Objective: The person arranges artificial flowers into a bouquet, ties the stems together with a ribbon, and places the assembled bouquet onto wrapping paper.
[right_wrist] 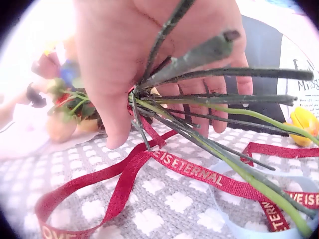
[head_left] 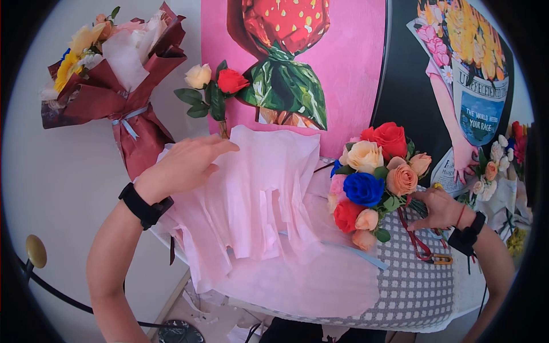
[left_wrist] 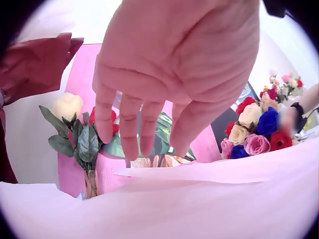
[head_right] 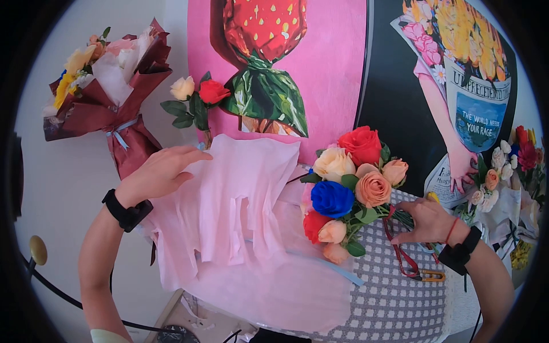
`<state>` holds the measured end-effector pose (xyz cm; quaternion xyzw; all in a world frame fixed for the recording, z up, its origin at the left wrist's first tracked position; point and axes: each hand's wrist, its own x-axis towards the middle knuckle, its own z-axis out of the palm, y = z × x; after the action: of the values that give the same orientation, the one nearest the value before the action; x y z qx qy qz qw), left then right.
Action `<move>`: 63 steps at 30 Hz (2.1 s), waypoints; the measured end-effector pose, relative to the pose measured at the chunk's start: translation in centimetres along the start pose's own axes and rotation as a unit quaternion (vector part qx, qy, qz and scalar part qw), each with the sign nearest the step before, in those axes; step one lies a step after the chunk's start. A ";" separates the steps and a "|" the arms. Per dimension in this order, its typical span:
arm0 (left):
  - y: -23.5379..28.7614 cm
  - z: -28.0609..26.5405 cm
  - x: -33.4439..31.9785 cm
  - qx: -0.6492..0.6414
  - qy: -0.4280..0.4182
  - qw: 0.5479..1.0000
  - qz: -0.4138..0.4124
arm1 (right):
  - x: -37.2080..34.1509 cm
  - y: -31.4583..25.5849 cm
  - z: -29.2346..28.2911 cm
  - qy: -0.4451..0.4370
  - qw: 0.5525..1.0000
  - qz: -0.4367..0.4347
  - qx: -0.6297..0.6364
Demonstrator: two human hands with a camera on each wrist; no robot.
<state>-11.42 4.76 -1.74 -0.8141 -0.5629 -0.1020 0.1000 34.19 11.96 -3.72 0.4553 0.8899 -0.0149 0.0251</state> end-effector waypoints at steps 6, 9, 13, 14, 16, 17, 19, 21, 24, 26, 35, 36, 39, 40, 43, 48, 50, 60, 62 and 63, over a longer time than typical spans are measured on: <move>-0.5 -0.9 -0.5 -0.015 -0.014 1.000 0.015 | -1.2 -2.1 -1.7 0.045 0.992 -0.041 -0.113; -1.2 -1.5 -1.5 -0.061 -0.029 0.997 0.027 | -1.5 -1.0 -1.1 0.036 0.997 -0.045 -0.049; 0.0 -1.6 -2.3 -0.086 -0.047 0.993 0.065 | -2.2 0.3 -0.4 -0.005 0.981 -0.056 0.186; 0.5 -1.6 -2.2 -0.095 -0.046 0.991 0.085 | -2.2 0.3 -0.4 -0.013 0.971 -0.057 0.230; 1.7 -1.7 -1.8 -0.081 -0.027 0.995 0.050 | -2.6 0.4 -0.5 -0.007 0.961 -0.041 0.274; 2.7 -1.7 -1.2 -0.123 -0.008 0.991 0.046 | -2.8 0.6 -0.3 -0.008 0.954 -0.001 0.300; 4.8 -2.1 -0.2 -0.181 -0.006 0.980 0.081 | -2.7 1.8 0.8 0.021 0.945 -0.013 0.326; 8.0 -2.2 0.6 -0.219 0.046 0.964 0.143 | -2.6 1.9 1.1 0.035 0.939 -0.014 0.342; 13.6 -2.1 2.4 -0.132 0.070 0.938 0.314 | -2.3 1.5 1.5 0.008 0.916 0.009 0.402; 17.7 -0.6 4.3 -0.125 0.086 0.909 0.389 | -2.2 1.6 1.9 0.015 0.890 0.000 0.456; 29.0 6.1 12.2 0.108 0.199 0.908 0.354 | -1.7 3.8 3.0 0.201 0.879 -0.046 0.430; 29.3 6.6 12.7 0.108 0.197 0.908 0.354 | -1.6 4.2 3.2 0.201 0.878 -0.046 0.432; 29.1 7.5 14.2 0.119 0.076 0.944 0.300 | -1.5 4.7 3.4 0.217 0.901 -0.022 0.374; 29.0 7.4 14.6 0.113 0.069 0.945 0.299 | -1.5 4.6 3.4 0.217 0.900 -0.020 0.378; 28.6 7.3 15.5 0.097 0.055 0.946 0.303 | -1.2 4.2 3.9 0.269 0.897 -0.060 0.344; 28.4 7.0 15.8 0.058 0.040 0.953 0.294 | -2.7 4.2 3.9 0.252 0.910 -0.029 0.329; 28.2 6.8 15.9 0.046 0.035 0.954 0.295 | -3.7 4.5 3.5 0.245 0.905 -0.023 0.347; 28.0 6.9 15.9 -0.013 0.040 0.954 0.298 | -6.2 3.6 2.6 0.187 0.977 -0.043 0.091; 27.9 7.1 16.0 -0.010 0.049 0.953 0.299 | -5.9 3.3 2.3 0.105 0.990 0.013 0.092; 27.7 7.2 16.0 -0.016 0.050 0.952 0.302 | -5.7 3.3 2.5 0.114 0.990 0.013 0.084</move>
<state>20.49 11.47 -5.54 -0.9415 -0.2829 -0.1162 0.1413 40.24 9.15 -5.90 0.4660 0.8766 -0.0370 -0.1145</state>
